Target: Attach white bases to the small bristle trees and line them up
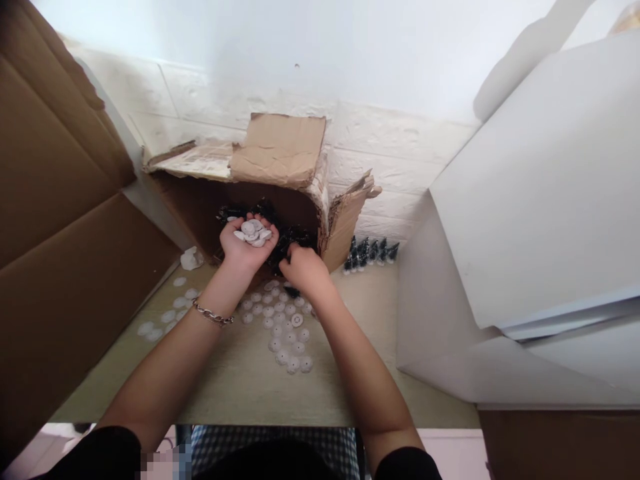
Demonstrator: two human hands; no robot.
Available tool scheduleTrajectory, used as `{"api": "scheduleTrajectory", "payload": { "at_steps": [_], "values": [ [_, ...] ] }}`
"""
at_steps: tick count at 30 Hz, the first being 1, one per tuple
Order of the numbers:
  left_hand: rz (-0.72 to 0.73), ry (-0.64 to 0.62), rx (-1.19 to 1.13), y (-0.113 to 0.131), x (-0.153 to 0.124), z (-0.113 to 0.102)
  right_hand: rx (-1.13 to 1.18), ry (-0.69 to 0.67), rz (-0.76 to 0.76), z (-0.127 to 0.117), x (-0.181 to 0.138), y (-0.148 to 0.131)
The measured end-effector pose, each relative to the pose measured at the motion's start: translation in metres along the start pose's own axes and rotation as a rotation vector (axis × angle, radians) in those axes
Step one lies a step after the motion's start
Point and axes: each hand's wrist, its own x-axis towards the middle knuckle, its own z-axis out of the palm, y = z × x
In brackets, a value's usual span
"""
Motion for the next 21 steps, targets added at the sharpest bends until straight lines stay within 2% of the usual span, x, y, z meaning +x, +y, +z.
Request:
{"api": "scheduleTrajectory", "payload": {
  "at_steps": [5,11,18,21],
  "values": [
    [-0.003,0.031,0.018,0.000,-0.001,0.001,0.029,0.020,0.024,-0.006,-0.002,0.001],
    [-0.008,0.028,0.005,0.000,0.000,0.000,0.066,0.086,0.027,0.000,0.001,0.001],
    [0.006,0.020,0.008,0.002,-0.001,0.001,0.085,0.036,-0.006,0.010,0.003,0.001],
    [0.004,0.031,0.004,0.002,-0.003,0.002,0.116,-0.044,-0.057,0.018,0.005,0.003]
  ]
}}
